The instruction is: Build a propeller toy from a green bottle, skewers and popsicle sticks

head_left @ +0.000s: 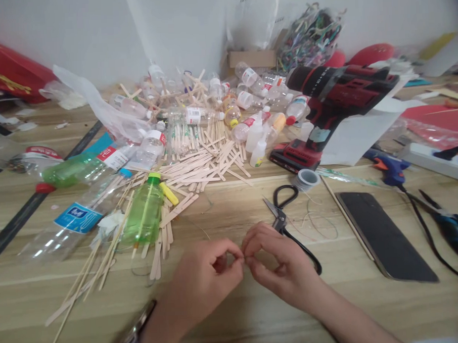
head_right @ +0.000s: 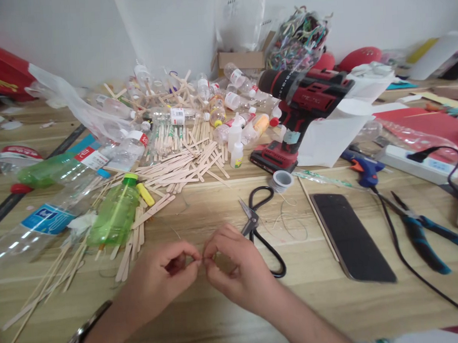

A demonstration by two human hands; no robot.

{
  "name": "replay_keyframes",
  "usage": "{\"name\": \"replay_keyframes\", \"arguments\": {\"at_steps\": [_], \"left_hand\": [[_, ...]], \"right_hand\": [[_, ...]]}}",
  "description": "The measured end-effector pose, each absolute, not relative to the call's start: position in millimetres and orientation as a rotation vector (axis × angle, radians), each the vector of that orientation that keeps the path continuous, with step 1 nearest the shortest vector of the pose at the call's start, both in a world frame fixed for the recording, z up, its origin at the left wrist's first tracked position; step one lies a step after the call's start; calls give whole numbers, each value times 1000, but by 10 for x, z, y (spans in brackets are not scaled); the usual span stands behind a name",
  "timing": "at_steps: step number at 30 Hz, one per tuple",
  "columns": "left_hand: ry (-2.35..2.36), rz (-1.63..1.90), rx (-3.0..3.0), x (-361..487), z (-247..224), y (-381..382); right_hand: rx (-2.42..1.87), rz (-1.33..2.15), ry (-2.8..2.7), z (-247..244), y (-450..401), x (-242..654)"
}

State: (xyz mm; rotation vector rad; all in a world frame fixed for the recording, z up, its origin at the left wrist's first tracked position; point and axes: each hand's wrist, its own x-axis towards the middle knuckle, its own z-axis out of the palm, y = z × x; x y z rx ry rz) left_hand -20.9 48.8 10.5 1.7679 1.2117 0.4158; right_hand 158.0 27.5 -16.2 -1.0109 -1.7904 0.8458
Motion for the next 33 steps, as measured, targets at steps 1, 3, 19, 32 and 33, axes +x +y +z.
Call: {"name": "replay_keyframes", "arguments": {"at_steps": [1,3,19,32,33], "left_hand": [[1186,381,1637,-210,111,512],[1090,358,1390,-209,96,558],[997,421,670,-138,-4,590],[1164,476,1042,-154,60,479],[1178,449,1086,-158,68,471]], "right_hand": [[-1015,818,-1803,-153,278,1581],[-1022,766,-1823,-142,280,1583],[-950,457,-1913,-143,222,1588],[-893,1521,-965,-208,242,1609],[-872,1556,-915,-217,245,1598]]}}
